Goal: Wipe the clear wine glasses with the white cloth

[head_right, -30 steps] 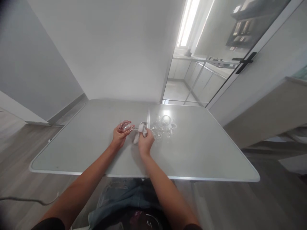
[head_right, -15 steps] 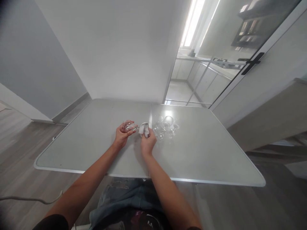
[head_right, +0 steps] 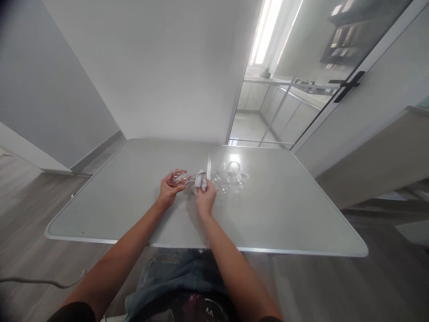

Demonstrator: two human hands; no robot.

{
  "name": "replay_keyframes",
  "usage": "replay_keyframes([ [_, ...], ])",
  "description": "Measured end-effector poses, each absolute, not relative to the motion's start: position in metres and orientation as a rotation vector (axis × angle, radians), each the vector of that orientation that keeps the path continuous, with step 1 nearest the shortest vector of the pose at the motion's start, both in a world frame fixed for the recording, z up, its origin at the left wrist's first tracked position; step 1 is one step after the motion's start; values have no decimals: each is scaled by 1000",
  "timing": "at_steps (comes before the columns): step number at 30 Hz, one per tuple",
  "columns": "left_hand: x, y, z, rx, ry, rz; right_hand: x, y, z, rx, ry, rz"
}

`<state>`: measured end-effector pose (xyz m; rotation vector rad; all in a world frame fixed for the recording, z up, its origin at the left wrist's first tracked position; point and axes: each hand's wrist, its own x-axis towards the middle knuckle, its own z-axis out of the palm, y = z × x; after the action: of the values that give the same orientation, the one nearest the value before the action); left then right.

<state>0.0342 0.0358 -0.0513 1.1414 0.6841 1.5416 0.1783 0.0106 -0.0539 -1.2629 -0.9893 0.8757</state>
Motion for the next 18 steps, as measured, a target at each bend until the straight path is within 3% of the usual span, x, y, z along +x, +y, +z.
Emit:
replay_keyframes([
  [6,22,38,-53,1056,647,1596,173,20,-56,-894,-578,1240],
  [18,26,35,-52,1092,681,1562,166,14,-39,-628,-549,1364],
])
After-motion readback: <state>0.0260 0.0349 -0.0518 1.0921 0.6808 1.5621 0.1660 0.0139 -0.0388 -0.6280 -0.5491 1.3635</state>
